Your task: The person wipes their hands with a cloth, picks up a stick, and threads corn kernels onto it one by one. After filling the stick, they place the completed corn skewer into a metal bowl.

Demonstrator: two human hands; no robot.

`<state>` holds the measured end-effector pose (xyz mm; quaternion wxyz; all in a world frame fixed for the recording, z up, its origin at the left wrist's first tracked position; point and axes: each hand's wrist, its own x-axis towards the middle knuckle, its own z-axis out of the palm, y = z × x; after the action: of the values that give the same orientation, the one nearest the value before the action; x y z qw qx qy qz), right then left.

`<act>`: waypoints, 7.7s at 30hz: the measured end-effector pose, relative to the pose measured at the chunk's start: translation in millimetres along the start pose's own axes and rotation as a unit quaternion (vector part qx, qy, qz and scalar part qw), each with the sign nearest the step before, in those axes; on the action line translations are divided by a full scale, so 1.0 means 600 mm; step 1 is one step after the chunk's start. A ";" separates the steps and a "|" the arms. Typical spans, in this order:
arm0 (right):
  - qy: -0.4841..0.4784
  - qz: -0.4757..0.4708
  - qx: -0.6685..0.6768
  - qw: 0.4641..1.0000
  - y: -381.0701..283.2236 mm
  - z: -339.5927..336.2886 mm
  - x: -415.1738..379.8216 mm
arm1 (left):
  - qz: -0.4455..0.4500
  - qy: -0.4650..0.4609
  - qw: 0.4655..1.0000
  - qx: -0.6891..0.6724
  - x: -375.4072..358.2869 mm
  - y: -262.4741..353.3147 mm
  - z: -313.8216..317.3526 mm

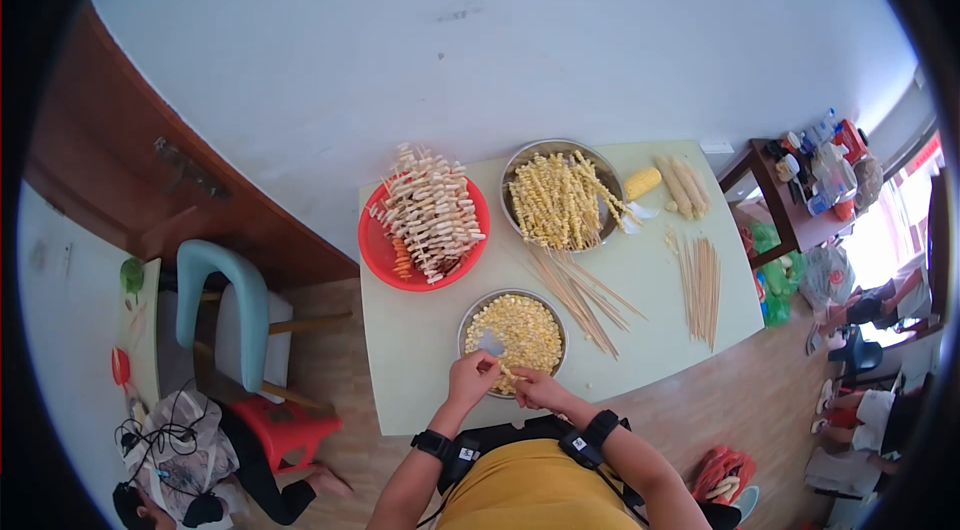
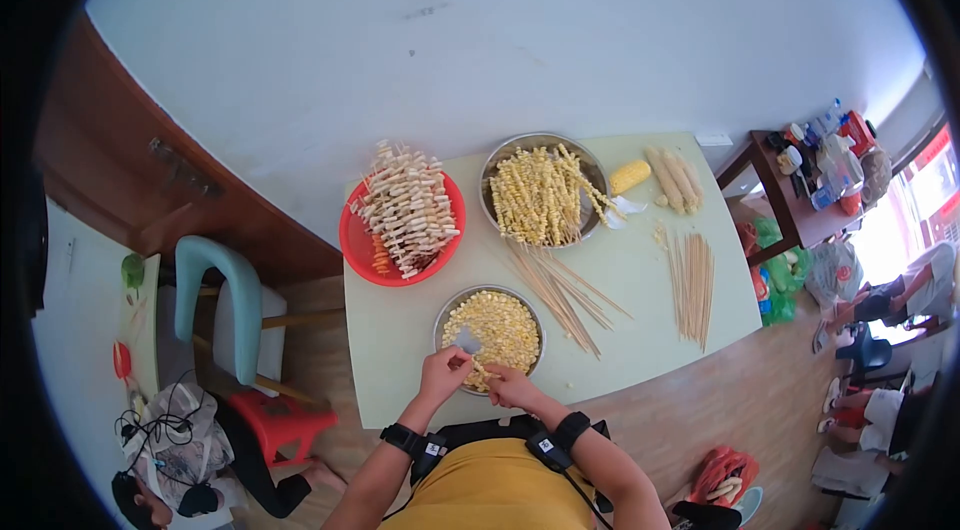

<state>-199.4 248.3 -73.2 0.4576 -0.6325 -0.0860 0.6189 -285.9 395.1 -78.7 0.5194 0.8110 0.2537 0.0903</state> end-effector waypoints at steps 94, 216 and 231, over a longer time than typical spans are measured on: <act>0.278 -0.179 0.182 0.926 -0.306 -0.267 0.132 | -0.314 -0.089 0.875 -0.357 0.048 -0.045 -0.029; 0.039 -0.069 0.349 0.934 0.015 -0.107 0.016 | -0.033 -0.085 0.984 0.154 0.000 -0.052 0.020; 0.029 -0.063 0.369 0.927 0.025 -0.115 0.019 | -0.069 -0.182 0.964 0.183 0.007 -0.039 0.012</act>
<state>-144.5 214.9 -104.6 0.6991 -0.4298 0.1218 0.5583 -286.8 399.1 -103.4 0.4044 0.8754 0.2228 -0.1432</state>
